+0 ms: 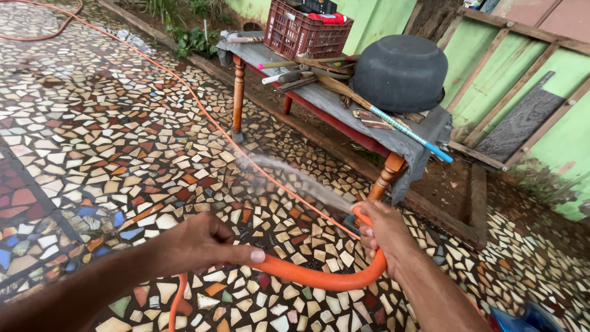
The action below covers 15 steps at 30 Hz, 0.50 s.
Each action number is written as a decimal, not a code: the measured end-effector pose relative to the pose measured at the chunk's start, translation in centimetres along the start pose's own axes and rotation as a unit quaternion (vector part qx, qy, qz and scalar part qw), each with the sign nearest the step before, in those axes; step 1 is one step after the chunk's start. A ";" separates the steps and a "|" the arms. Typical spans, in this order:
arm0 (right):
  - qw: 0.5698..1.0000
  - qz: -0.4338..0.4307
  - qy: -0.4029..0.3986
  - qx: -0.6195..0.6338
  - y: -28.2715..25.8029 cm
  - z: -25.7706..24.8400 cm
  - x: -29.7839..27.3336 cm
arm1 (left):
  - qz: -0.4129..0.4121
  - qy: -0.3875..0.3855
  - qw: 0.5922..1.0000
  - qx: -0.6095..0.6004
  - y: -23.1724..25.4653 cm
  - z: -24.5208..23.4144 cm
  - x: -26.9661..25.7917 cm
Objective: The person holds an orange hose and directs a stream of water toward various plants and garden areas while walking around the exterior of a building.
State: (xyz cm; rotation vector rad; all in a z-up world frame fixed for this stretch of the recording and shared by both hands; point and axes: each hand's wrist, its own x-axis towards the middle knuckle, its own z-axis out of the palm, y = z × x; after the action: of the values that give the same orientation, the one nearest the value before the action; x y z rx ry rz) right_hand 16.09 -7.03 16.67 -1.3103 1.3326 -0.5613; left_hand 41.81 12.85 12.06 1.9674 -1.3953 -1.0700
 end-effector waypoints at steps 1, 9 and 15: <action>1.000 -0.001 0.002 -0.001 -0.1 0.1 0.1 | 0.016 0.010 1.000 0.005 0.0 -0.3 0.1; 0.999 -0.025 0.019 0.025 -0.1 0.0 0.6 | 0.027 0.036 0.999 0.007 1.0 -1.9 0.1; 0.995 0.000 0.098 0.022 2.5 -2.1 2.9 | 0.039 0.003 0.999 -0.002 2.4 -2.1 0.6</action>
State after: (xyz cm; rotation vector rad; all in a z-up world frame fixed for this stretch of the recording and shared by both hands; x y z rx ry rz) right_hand 13.96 -9.67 13.90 -1.2440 1.4706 -0.7311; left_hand 42.31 11.34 14.83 1.8952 -1.4541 -1.0295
